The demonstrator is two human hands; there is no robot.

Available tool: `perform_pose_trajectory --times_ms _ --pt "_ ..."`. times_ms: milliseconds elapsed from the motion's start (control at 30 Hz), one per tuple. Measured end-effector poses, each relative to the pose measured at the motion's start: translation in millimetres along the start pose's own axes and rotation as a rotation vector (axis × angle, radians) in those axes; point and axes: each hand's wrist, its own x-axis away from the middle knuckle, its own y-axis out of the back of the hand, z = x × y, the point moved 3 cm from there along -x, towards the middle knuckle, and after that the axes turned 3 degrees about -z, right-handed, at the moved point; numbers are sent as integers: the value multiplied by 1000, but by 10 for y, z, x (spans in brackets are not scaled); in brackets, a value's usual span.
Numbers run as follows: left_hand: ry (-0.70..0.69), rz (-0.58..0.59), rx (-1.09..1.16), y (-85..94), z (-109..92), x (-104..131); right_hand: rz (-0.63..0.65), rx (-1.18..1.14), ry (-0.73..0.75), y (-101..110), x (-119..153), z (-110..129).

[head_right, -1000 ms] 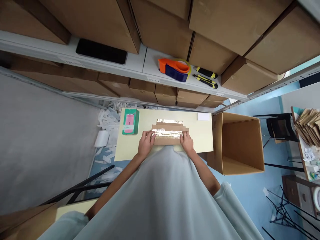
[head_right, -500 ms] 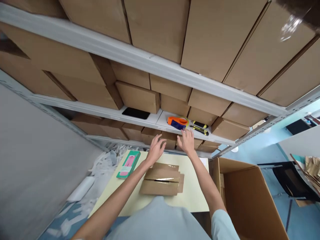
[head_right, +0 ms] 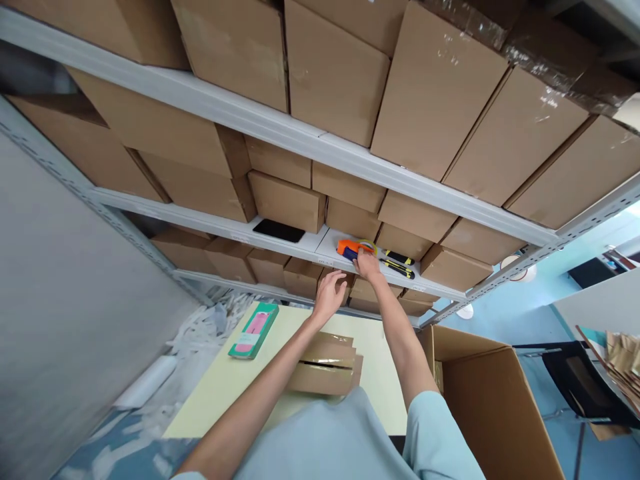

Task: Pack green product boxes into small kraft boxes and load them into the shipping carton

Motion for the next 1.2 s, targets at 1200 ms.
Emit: perform_pose_trajectory --times_ms 1200 --pt "195 244 147 1890 -596 1057 214 -927 123 -797 3066 832"
